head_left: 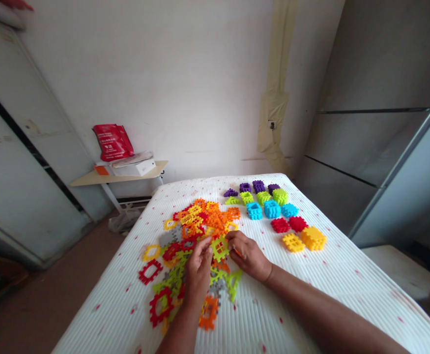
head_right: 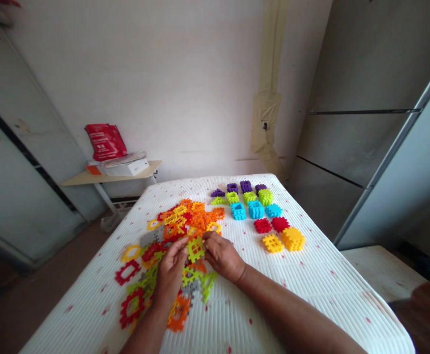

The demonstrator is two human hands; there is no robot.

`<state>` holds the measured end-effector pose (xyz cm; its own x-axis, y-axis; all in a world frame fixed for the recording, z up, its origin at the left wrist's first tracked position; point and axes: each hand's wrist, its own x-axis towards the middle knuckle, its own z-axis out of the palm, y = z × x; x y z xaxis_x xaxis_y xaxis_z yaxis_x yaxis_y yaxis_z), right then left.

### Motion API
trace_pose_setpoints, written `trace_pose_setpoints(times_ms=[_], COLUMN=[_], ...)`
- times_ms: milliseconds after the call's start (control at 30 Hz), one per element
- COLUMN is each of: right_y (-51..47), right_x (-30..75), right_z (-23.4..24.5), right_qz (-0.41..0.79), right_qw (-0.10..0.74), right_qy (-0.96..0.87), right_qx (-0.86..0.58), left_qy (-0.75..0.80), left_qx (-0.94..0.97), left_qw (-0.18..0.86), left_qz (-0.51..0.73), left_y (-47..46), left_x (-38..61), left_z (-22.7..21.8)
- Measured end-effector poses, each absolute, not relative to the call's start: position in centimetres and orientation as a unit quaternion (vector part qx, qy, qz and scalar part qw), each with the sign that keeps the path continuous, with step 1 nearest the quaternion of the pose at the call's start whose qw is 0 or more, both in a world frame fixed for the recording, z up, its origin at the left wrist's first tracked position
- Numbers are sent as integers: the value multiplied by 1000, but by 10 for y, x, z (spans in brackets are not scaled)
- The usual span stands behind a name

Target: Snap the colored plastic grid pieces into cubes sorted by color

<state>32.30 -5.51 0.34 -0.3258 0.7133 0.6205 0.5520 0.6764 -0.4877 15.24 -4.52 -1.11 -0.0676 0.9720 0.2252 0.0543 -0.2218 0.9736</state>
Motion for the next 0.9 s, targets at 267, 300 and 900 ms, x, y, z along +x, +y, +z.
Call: trace_pose_setpoints(times_ms=[267,300,900], right_y=[-57,-57,-60], right_x=[321,321,306], right_z=[1,2,-1], right_qz=[104,104,74], right_qw=[392,388,333], right_qy=[-817,-816,-773], right_qx=[-410,-415,-535], left_qy=[463,462,489], left_qx=[538,534,503], left_qw=[414,418,428], left_qz=[570,572,570], left_y=[-45,-45,-47], left_x=[151,151,150], left_z=[-12,-11,-9])
